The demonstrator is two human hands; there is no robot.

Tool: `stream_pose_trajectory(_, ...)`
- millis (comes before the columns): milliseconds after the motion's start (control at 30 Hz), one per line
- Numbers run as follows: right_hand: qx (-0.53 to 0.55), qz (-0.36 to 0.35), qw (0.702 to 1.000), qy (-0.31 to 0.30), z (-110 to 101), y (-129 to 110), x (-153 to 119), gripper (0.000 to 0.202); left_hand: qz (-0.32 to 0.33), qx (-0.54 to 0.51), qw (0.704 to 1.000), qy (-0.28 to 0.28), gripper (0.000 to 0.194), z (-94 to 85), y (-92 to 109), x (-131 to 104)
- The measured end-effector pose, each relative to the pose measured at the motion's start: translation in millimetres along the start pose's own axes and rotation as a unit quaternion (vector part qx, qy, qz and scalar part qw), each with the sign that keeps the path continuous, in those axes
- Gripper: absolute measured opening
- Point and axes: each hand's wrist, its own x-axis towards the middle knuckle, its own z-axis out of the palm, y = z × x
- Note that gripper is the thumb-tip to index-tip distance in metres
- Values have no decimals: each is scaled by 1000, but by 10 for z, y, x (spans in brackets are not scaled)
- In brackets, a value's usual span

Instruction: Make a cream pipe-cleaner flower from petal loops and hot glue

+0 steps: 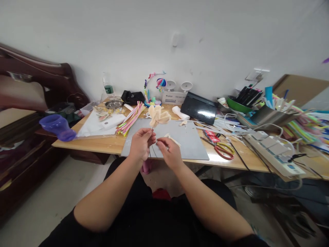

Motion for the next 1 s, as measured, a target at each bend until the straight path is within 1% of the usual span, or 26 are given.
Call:
stream_pose_trajectory(33,57,64,994,-61,72,31,-51,19,5,-20,1000,-3,18,0,-11,-12)
stream_pose_trajectory(67,113,119,981,-103,132,55,-89,19,10,-40,999,-10,18,-2,-21,-20)
stream_pose_trajectory(100,158,160,966,-127,176,72,-116,18,16,-59,998,-20,18,-8,-29,-25)
stream_pose_trajectory(133,188,187,955,-137,204,82,-134,17,21,-73,997,-33,17,-16,-35,-29)
stream_pose_trajectory(200,204,208,947,-135,217,80,-151,15,24,-82,995,-59,15,-34,-40,-36)
stream_pose_trajectory(333,186,201,953,-133,184,58,-156,15,26,-80,992,-92,16,-52,-35,-67)
stream_pose_trajectory(467,160,193,960,-123,208,80,-169,14,60,-69,991,-96,27,-55,-55,-94)
stream_pose_trajectory(533,137,184,967,-111,223,95,-177,14,91,-50,990,-91,28,-68,-82,-92)
stream_pose_trajectory(600,113,169,975,-93,223,98,-184,12,134,-16,988,-81,24,-88,-119,-83)
stream_pose_trajectory(700,66,127,988,-63,207,86,-192,12,200,36,978,-54,20,-111,-168,-68)
stream_pose_trajectory(767,52,111,991,-57,193,83,-192,13,219,33,974,-45,19,-109,-171,-69)
stream_pose_trajectory(833,89,137,983,-82,172,98,-184,14,203,3,978,-50,18,-94,-138,-80)
stream_pose_trajectory(900,156,185,961,-133,135,135,-169,14,162,-28,984,-63,18,-78,-72,-96)
stream_pose_trajectory(933,180,196,951,-159,110,160,-161,15,138,-40,987,-70,18,-72,-31,-102)
stream_pose_trajectory(967,192,194,946,-177,83,189,-154,17,115,-52,989,-77,18,-68,10,-106)
stream_pose_trajectory(1000,189,178,949,-179,56,220,-148,18,95,-66,990,-84,18,-66,50,-107)
